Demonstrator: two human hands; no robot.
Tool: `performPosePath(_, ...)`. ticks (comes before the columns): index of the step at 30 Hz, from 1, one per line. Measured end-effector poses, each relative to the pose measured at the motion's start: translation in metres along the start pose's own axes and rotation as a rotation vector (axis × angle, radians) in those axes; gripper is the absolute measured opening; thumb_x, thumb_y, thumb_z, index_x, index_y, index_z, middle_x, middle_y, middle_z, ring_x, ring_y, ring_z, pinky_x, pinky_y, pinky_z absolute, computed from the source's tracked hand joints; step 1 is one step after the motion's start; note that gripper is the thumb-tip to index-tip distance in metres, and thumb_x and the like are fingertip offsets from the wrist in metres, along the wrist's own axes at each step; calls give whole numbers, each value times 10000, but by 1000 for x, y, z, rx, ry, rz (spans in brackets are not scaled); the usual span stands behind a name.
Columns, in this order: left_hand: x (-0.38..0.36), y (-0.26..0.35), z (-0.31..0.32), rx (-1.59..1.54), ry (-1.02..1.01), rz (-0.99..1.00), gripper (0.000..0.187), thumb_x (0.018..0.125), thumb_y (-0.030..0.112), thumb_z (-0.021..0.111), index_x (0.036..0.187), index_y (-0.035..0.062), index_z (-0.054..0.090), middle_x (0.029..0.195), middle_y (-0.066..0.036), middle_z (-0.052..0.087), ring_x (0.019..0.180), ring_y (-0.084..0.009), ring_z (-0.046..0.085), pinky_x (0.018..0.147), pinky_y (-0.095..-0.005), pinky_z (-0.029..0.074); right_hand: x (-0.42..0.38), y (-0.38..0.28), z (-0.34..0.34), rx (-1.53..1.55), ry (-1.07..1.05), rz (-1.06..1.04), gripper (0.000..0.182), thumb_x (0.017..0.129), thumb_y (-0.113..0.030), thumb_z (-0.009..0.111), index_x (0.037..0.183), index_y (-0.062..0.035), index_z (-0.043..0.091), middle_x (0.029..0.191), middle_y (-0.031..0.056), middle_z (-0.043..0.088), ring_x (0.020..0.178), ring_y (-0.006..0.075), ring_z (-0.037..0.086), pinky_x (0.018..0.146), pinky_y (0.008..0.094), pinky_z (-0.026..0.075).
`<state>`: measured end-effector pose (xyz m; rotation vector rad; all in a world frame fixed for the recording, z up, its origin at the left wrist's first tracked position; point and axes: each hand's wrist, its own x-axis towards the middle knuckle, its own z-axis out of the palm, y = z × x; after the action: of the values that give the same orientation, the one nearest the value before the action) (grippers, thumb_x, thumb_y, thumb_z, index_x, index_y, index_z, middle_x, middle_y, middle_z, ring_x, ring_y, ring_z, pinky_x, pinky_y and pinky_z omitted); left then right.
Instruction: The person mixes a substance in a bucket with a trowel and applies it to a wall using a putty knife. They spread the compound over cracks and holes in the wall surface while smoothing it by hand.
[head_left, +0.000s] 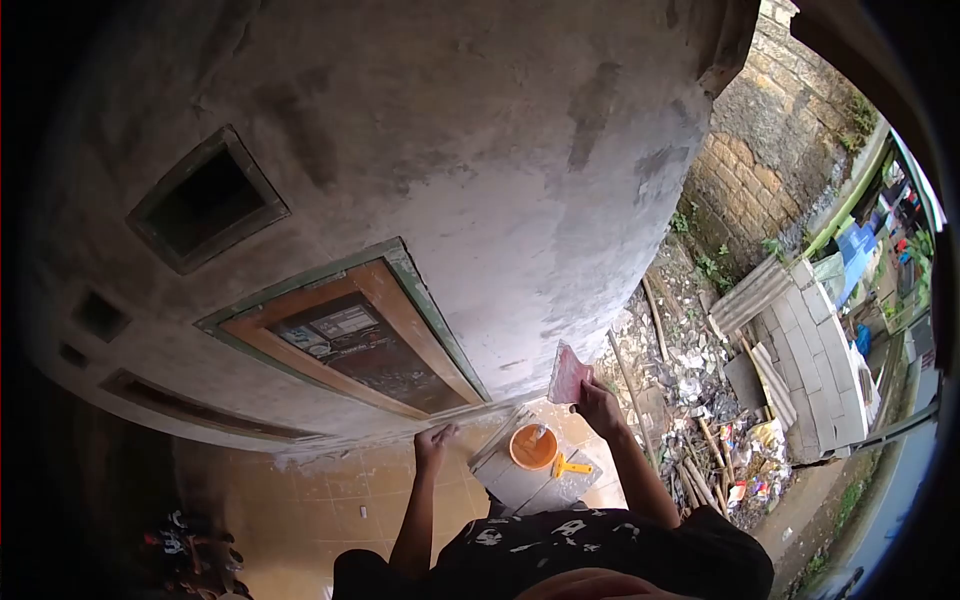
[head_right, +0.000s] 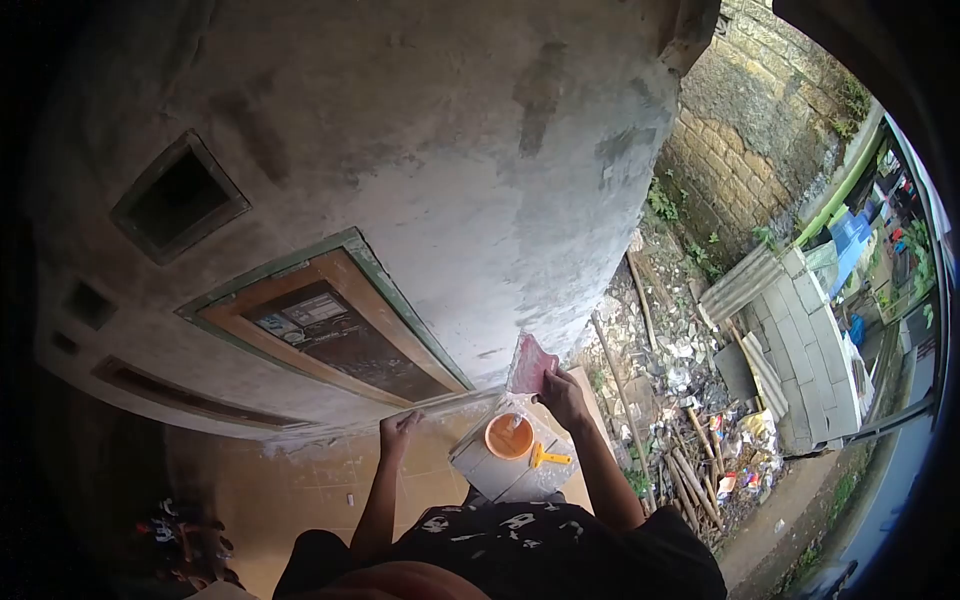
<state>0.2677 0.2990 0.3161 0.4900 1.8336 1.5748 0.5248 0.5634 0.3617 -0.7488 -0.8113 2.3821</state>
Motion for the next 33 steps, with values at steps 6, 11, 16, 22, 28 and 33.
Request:
performPosePath(6, 35, 222, -6, 99, -163, 429, 274, 934, 132, 617, 1118, -68, 653, 1088, -159, 692, 1029, -202, 659, 911, -303, 505, 21, -94, 52, 48, -37, -226, 263, 994, -190, 474, 1225, -71, 510, 1046, 28, 604, 858, 148, 586, 677, 326, 469)
performPosePath(11, 14, 410, 30, 771, -225, 1082, 400, 877, 144, 661, 1260, 52, 595, 1264, -132, 608, 1181, -260, 579, 1006, -369, 457, 27, -191, 129, -6, -145, -603, 296, 952, -103, 584, 1231, -44, 507, 1091, 42, 610, 967, 145, 611, 789, 323, 530)
performPosePath(16, 43, 540, 54, 1158, 82, 1703, 487, 863, 130, 656, 1330, 93, 523, 1364, -95, 530, 1309, -262, 455, 1095, -420, 369, 0, -313, 240, -184, -277, -1034, 327, 947, -21, 558, 1262, -49, 478, 1144, 49, 583, 1042, 148, 591, 888, 306, 513)
performPosePath(22, 95, 621, 68, 1319, 441, 1925, 566, 860, 216, 633, 1381, 102, 445, 1476, -66, 394, 1409, -235, 304, 1158, -469, 240, -24, -444, 366, -963, 195, -1797, 245, 927, -11, 558, 1172, -25, 558, 1160, 136, 617, 1035, 244, 623, 809, 331, 523)
performPosePath(28, 133, 625, 69, 1203, 440, 1952, 655, 847, 281, 605, 1450, 150, 384, 1525, -66, 334, 1424, -269, 275, 1159, -499, 194, -8, -530, 415, -1369, 65, -2484, 306, 875, 23, 548, 1164, -60, 604, 1151, 147, 618, 1070, 326, 598, 834, 381, 519)
performPosePath(33, 135, 623, 67, 1233, 466, 1943, 673, 836, 297, 624, 1447, 147, 384, 1533, -64, 320, 1426, -265, 275, 1160, -494, 207, -14, -529, 443, -1471, 196, -2751, 477, 816, 85, 516, 1274, -44, 548, 1131, 208, 602, 1011, 385, 581, 873, 447, 491)
